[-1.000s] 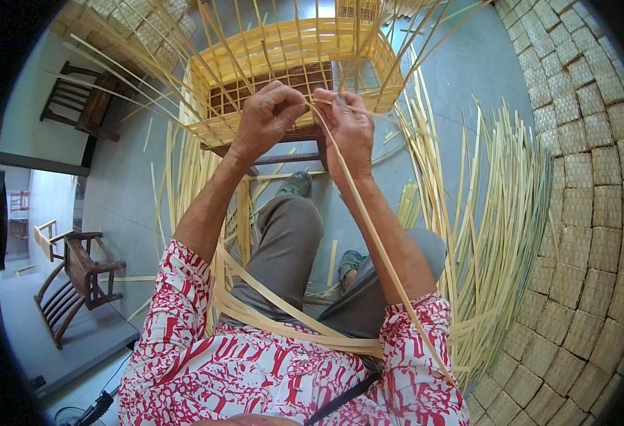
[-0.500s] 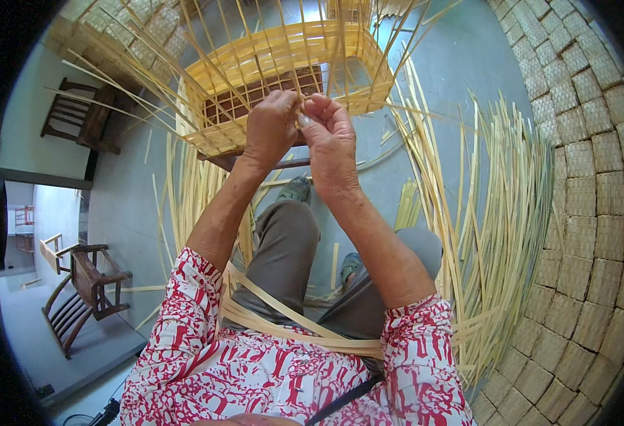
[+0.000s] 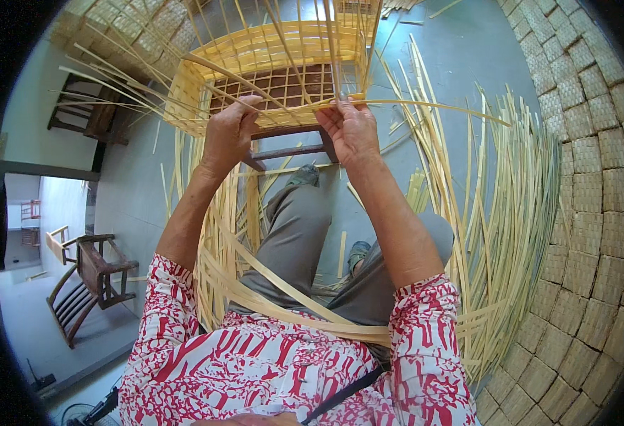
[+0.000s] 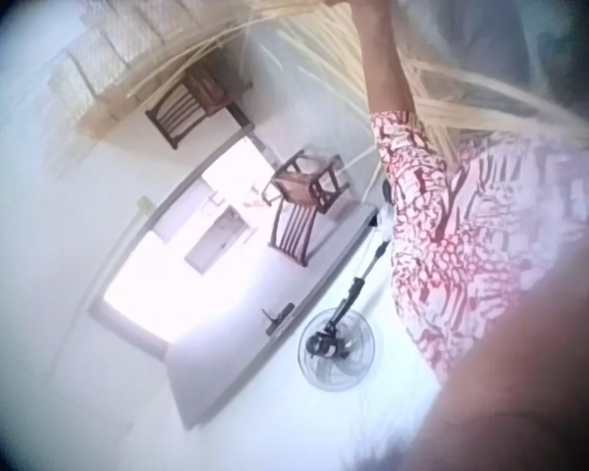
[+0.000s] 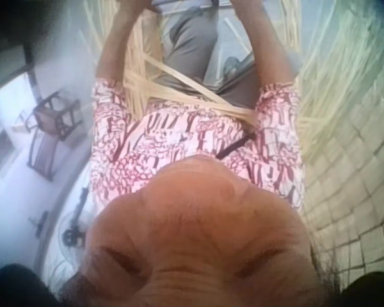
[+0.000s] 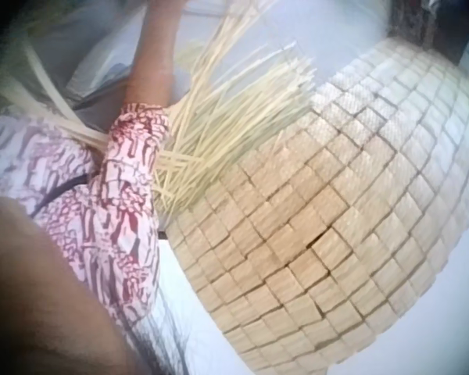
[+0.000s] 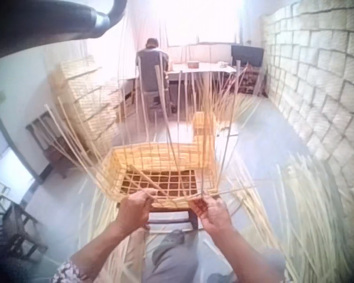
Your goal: The person weaves thin bamboo strips into a basket frame using both hands. They interlace the strips through the existing structure, periodically rotating the basket to continue the pattern.
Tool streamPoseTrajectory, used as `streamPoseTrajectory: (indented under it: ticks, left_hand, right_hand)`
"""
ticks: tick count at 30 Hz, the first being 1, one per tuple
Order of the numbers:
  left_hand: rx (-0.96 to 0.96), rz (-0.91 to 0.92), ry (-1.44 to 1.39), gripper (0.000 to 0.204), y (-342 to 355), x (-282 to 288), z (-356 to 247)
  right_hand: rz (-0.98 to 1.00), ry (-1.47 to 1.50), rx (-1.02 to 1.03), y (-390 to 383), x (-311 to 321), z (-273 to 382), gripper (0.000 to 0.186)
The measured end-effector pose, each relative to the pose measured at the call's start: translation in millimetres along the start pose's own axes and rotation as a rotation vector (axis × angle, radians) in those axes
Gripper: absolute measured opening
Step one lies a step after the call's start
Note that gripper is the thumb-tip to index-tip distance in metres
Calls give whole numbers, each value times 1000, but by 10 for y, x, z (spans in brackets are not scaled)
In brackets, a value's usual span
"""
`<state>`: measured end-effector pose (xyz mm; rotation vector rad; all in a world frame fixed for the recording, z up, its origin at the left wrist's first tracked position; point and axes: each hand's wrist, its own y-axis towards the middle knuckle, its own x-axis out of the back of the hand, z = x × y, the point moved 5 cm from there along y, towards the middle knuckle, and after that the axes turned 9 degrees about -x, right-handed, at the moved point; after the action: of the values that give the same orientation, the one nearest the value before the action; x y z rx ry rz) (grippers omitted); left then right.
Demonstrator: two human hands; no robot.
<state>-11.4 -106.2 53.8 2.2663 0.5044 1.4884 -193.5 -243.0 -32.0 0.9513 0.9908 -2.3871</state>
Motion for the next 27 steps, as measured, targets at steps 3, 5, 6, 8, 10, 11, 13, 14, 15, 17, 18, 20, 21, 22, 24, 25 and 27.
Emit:
streamPoseTrajectory:
  ticks: [3,5,6,8,10,11,13,14,15,17,18,20,21,22,24,25,27]
  left_hand:
    - [19,-147,-70,27,-149,118,-54]
    - [75,-263,-125,24,-290,137,-168]
    - [22,-291,-81,24,-346,119,-213]
    - [-267,-285,37,22,-291,35,-384]
    - [-256,-270,37,19,-60,-129,-566]
    - [-259,-264,38,18,59,-168,-594]
    - [-220,-194,78,17,164,-313,-473]
    - [-212,-169,82,18,187,-341,-444]
    - [-203,-144,87,18,211,-375,-409]
    - [-173,-170,42,15,268,-413,-351]
    - [-152,-182,-2,14,301,-384,-349]
    - [-192,-251,-79,11,376,-337,-316]
    - [-164,-227,-137,11,403,-338,-282]
    - [-136,-204,-195,10,427,-332,-256]
    - [-73,-146,-367,10,467,-327,-175]
    - [-80,-117,-399,10,491,-313,-163]
    - [-94,-53,-463,10,529,-288,-181]
  right_hand:
    - [16,-20,-35,-46,-70,-88,13]
    - [32,-30,-39,-62,-105,-95,14]
    - [20,-32,-32,-71,-116,-81,14]
    - [4,-37,-25,-85,-151,-74,13]
    - [19,-36,-26,-69,-88,-70,13]
    - [31,-32,-19,-64,-88,-49,13]
    - [45,-16,-14,-70,-88,-44,14]
    - [72,0,-14,-85,-103,-52,14]
    - [98,16,-14,-102,-119,-58,15]
    - [58,90,77,-160,-123,13,29]
    - [25,110,117,-199,-140,60,31]
    - [-8,149,175,-245,-182,148,33]
    - [32,172,142,-212,-168,152,30]
    - [72,194,109,-159,-113,150,26]
    - [128,298,32,-86,-97,137,15]
    - [156,232,19,-41,-105,160,15]
    - [209,103,-6,-14,-179,232,16]
